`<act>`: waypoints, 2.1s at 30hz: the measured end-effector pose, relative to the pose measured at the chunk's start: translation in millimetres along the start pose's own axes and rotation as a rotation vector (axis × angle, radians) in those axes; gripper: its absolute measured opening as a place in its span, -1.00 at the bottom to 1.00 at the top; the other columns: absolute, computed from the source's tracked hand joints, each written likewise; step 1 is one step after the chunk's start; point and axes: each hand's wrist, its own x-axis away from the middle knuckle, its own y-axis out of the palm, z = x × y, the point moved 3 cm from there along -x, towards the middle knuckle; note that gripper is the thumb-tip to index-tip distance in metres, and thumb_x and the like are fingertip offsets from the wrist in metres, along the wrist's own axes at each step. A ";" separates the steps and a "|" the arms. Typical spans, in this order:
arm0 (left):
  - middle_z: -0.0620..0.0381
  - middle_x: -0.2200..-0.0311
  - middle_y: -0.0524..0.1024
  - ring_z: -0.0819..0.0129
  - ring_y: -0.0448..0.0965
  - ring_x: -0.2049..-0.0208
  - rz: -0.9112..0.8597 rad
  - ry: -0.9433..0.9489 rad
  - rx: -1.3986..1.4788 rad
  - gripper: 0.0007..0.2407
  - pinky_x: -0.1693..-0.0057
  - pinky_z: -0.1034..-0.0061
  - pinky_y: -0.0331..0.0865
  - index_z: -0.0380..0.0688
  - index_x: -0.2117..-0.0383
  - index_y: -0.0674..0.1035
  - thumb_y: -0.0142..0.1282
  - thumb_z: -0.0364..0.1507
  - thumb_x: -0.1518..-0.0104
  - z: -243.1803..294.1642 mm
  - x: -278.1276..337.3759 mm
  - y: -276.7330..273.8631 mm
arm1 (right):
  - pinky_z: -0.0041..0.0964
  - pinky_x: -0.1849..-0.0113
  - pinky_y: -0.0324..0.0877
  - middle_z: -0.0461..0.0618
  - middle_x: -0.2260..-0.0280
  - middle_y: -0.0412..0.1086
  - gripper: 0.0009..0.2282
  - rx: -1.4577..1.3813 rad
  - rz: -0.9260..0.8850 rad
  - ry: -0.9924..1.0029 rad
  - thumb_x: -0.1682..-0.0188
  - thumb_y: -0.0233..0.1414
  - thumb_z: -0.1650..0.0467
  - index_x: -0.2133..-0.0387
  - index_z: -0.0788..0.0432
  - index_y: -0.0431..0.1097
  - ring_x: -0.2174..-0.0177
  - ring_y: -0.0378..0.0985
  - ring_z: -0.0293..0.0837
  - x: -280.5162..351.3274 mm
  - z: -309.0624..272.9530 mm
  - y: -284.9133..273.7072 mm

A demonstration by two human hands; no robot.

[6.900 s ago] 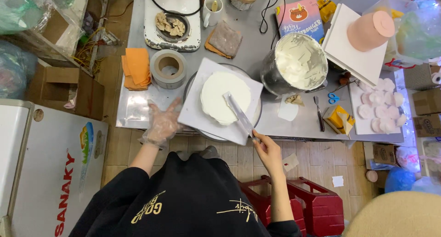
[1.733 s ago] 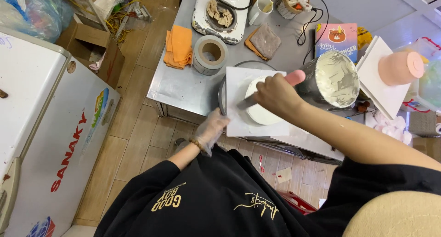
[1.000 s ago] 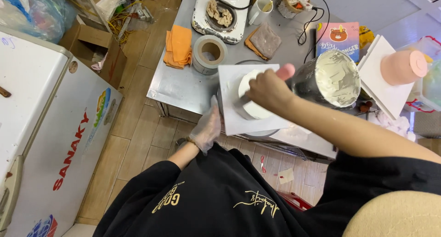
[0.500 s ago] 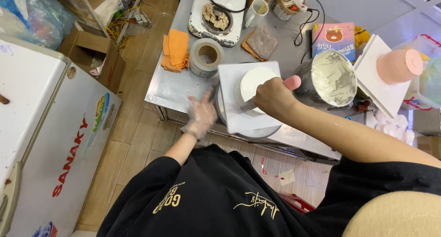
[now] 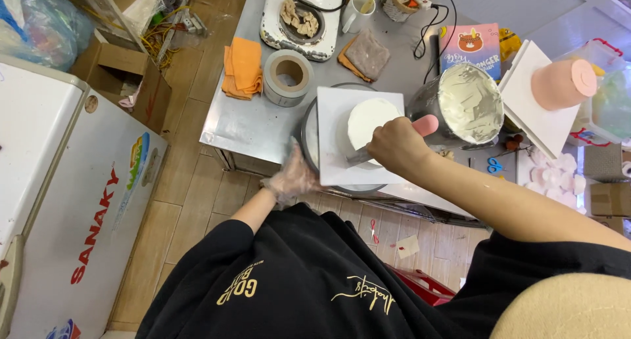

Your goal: Frosting a small round cake with white cream using a spatula and scraper on a revolving stand.

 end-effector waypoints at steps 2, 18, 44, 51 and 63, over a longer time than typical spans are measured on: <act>-0.19 0.01 0.26 -0.07 0.37 -0.04 0.039 0.079 -0.110 -0.20 -0.11 0.04 0.30 0.00 -0.21 0.25 -0.58 0.34 -0.04 17.3 -55.8 -124.0 | -0.27 0.59 0.18 -0.10 0.67 0.36 -0.86 -0.003 -0.009 -0.007 0.26 0.12 0.57 0.68 0.07 0.48 0.65 0.38 -0.15 1.4 -4.2 1.5; -0.24 0.29 0.57 -0.05 0.66 0.30 -0.256 0.322 0.134 -0.12 0.16 -0.02 0.60 -0.07 -0.13 0.43 -0.36 0.37 0.16 70.5 -47.2 -108.6 | -0.21 0.59 0.19 -0.04 0.64 0.37 -0.87 -0.031 0.049 -0.059 0.29 0.11 0.59 0.66 0.10 0.49 0.65 0.38 -0.10 -2.7 -24.2 -25.2; -0.21 0.07 0.06 -0.14 0.19 0.04 -0.227 0.051 0.318 -0.19 -0.08 -0.07 0.24 0.07 -0.07 0.11 -0.31 0.38 0.19 26.0 19.6 18.4 | -0.27 0.60 0.18 -0.11 0.69 0.35 -0.86 -0.042 0.054 0.077 0.25 0.12 0.56 0.68 0.06 0.50 0.62 0.42 -0.16 -0.3 -0.9 8.2; -0.41 0.00 0.48 -0.22 0.58 0.05 -0.352 0.434 0.391 -0.11 -0.03 -0.02 0.51 0.00 -0.20 0.42 -0.01 0.31 0.29 58.3 -22.9 -75.8 | -0.24 0.59 0.16 -0.13 0.65 0.39 -0.83 -0.050 0.050 0.058 0.23 0.08 0.57 0.63 0.00 0.52 0.58 0.46 -0.14 7.0 -19.6 16.4; -0.10 0.01 0.26 0.04 0.47 0.02 0.132 0.435 0.391 -0.16 -0.10 0.09 0.49 0.11 -0.34 0.20 -0.61 0.32 0.02 65.7 -1.0 -38.7 | -0.22 0.60 0.21 0.00 0.64 0.42 -0.86 -0.111 0.046 -0.002 0.25 0.11 0.59 0.62 0.11 0.54 0.62 0.45 -0.06 1.9 -31.8 -20.6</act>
